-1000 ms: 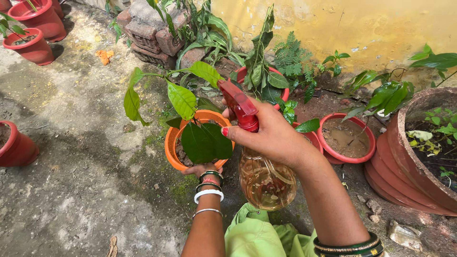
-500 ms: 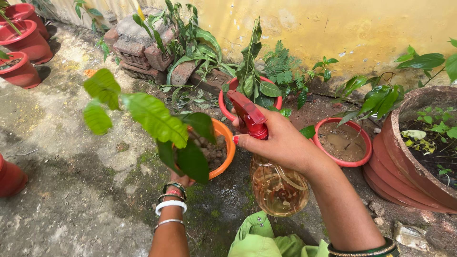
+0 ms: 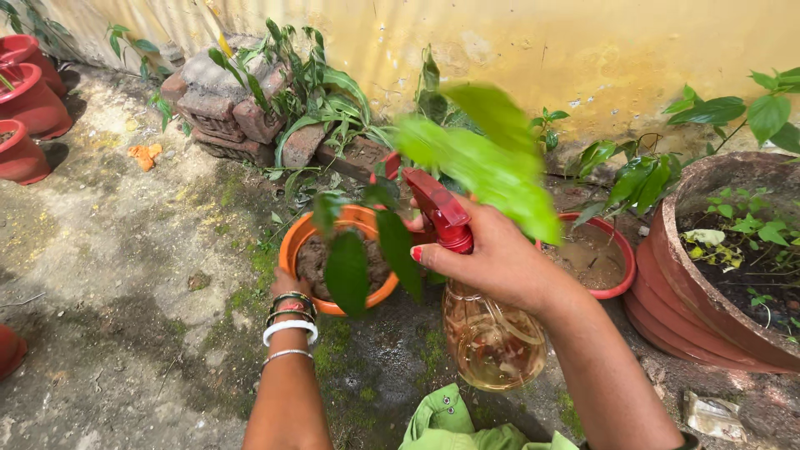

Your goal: The person sprays a liquid from a bottle onto the leaves of potted plants, using one hand to hold and turn individual leaves while the other hand operates the spray trigger.

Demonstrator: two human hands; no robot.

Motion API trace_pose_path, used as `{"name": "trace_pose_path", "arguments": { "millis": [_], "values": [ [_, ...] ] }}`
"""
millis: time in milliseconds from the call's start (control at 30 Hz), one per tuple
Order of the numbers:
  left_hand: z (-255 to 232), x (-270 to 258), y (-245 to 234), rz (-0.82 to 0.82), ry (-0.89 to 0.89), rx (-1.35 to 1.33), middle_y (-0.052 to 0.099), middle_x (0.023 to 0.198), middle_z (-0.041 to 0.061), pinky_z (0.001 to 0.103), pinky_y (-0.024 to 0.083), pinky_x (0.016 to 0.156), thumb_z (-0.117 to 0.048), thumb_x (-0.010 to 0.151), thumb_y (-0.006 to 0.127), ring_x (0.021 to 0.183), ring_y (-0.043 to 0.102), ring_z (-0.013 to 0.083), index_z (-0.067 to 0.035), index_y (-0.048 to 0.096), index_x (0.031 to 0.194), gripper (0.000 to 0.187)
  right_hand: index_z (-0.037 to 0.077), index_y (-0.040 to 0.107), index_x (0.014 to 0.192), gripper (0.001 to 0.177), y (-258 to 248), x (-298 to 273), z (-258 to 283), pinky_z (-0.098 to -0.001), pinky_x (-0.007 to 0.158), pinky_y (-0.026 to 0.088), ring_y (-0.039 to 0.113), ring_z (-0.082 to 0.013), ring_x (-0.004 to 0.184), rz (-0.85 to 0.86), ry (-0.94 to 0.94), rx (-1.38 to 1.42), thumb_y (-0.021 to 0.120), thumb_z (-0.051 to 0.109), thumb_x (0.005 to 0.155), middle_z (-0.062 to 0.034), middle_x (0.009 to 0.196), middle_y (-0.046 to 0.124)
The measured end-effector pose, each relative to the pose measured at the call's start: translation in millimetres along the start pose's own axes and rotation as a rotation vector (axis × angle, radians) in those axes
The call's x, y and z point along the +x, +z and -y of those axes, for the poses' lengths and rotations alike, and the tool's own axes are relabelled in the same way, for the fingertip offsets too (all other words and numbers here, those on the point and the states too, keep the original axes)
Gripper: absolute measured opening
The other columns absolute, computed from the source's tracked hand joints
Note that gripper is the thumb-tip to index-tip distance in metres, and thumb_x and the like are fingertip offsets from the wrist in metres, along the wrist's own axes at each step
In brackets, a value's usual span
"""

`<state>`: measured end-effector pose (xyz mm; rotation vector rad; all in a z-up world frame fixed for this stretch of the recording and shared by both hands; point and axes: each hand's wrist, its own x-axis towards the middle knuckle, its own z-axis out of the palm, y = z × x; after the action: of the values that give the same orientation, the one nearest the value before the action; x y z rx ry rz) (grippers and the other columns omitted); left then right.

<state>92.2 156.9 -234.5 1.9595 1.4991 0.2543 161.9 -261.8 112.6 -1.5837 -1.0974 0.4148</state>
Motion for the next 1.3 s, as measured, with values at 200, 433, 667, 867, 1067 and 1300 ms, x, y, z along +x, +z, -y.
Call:
{"name": "trace_pose_path", "arguments": {
  "millis": [200,433,667,867,1067,1300],
  "values": [
    [0,-58,17,-0.161,-0.246,-0.398,0.062,0.129,0.029,0.050,0.050,0.101,-0.020,0.095,0.067,0.118,0.063,0.0436,-0.017,0.032,0.153,0.068,0.007,0.053,0.140,0.066,17,2,6,-0.0278,0.090,0.053,0.062,-0.0065,0.101,-0.009,0.143,0.073,0.076,0.023,0.081,0.0004,0.114,0.069],
    [-52,-132,80,-0.209,-0.473,-0.813,0.064,0.126,0.028,0.050,0.050,0.099,-0.020,0.095,0.067,0.114,0.064,0.0428,-0.016,0.038,0.147,0.060,0.003,0.061,0.126,0.052,22,6,-4,-0.0287,0.090,0.054,0.062,-0.0074,0.098,0.004,0.149,0.090,0.077,0.024,0.082,-0.0011,0.109,0.068],
    [-40,-123,71,-0.040,-0.413,-0.793,0.065,0.122,0.027,0.049,0.050,0.096,-0.020,0.094,0.067,0.111,0.064,0.0420,-0.014,0.043,0.140,0.052,0.003,0.060,0.126,0.053,16,4,-4,-0.0284,0.091,0.055,0.066,-0.0070,0.100,-0.018,0.174,0.053,0.078,0.024,0.080,-0.0010,0.111,0.071],
    [-23,-85,31,0.072,-0.194,-0.584,0.066,0.119,0.026,0.048,0.051,0.094,-0.020,0.094,0.067,0.108,0.065,0.0413,-0.013,0.048,0.134,0.045,0.001,0.061,0.128,0.054,10,2,0,-0.0306,0.089,0.056,0.064,-0.0093,0.098,-0.005,0.134,0.045,0.077,0.024,0.082,-0.0046,0.110,0.071],
    [-1,-74,13,0.241,0.051,-0.313,0.067,0.116,0.025,0.048,0.051,0.091,-0.020,0.093,0.066,0.105,0.065,0.0407,-0.012,0.052,0.128,0.038,0.006,0.052,0.143,0.068,7,-3,-2,-0.0310,0.095,0.052,0.066,-0.0111,0.105,0.011,0.148,0.000,0.075,0.025,0.081,-0.0047,0.116,0.072],
    [-48,-43,8,0.265,0.226,-0.265,0.068,0.112,0.025,0.047,0.051,0.089,-0.019,0.093,0.066,0.101,0.066,0.0399,-0.011,0.058,0.121,0.031,0.004,0.061,0.128,0.054,13,3,-8,-0.0315,0.090,0.054,0.066,-0.0128,0.099,-0.021,0.157,-0.100,0.076,0.028,0.081,-0.0059,0.107,0.070]
  ]
}}
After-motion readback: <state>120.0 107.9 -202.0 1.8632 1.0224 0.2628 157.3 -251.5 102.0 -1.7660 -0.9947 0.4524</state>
